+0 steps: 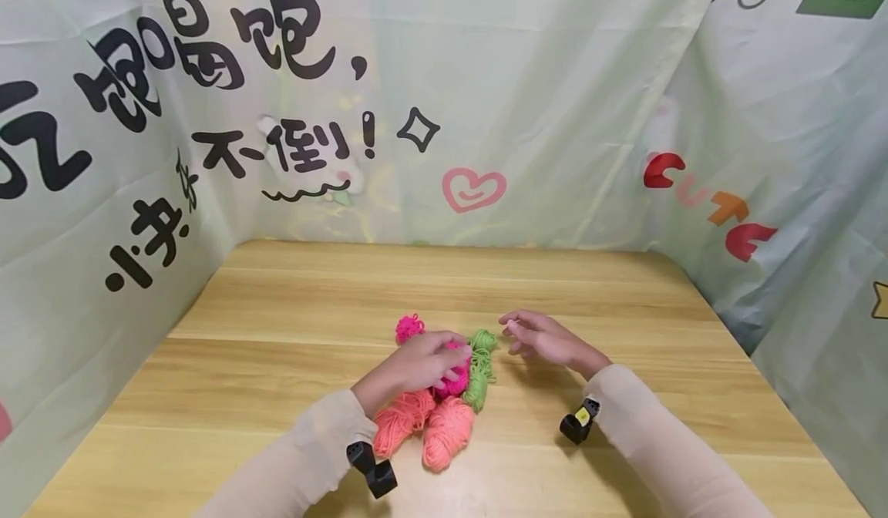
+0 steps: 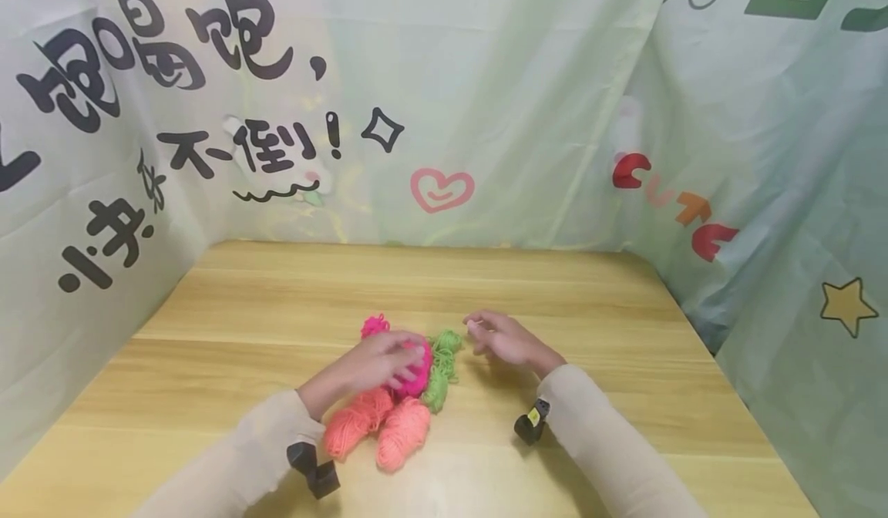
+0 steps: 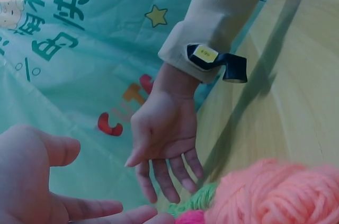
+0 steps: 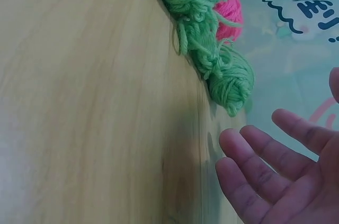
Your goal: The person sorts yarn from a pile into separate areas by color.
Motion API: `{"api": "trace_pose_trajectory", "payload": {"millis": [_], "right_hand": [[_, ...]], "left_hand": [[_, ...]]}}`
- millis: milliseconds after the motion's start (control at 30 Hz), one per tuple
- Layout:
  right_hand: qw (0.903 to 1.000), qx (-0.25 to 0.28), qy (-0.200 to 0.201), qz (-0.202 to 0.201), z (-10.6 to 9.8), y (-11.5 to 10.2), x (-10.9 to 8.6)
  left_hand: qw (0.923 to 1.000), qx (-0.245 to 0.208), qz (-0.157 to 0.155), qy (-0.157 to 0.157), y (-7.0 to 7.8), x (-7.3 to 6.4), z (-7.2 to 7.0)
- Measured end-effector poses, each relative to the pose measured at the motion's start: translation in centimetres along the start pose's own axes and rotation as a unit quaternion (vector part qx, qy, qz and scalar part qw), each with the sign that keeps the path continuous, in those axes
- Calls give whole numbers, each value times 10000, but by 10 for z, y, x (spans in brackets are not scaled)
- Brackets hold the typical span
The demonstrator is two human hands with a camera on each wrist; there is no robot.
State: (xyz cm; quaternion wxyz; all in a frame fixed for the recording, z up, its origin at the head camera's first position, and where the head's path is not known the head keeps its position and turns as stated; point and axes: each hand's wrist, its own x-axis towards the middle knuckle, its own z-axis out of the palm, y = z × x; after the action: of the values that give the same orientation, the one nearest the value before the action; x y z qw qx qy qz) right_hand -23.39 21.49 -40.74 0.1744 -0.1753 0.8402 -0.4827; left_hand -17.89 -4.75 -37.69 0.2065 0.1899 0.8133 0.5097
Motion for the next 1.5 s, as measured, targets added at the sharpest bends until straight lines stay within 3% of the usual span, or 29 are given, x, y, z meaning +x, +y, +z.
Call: {"api": "trace_pose_trajectory", "payload": {"millis": [300,667,967,1133,1333,1500], "right_hand": [[9995,161,-250,72,2,-1,8],[9989,21,-301,352,3,-6,18],[9965,-45,-218,811,10,-13,23],[9942,-99,19,1069,10,-16,26],[9909,211,-82,1327,11,-16,31],[9880,296,-132,1509,10,-16,35]], "left_hand": [[9980,558,-268,-145,7,8,8],[9958,578,-640,-295,20,19,21],[9876,1474,-525,-141,20,22,29],[9903,1308,-472,-70,19,26,30],[9933,998,-575,77,17,26,31],[9916,1003,-771,252,16,25,30]]}}
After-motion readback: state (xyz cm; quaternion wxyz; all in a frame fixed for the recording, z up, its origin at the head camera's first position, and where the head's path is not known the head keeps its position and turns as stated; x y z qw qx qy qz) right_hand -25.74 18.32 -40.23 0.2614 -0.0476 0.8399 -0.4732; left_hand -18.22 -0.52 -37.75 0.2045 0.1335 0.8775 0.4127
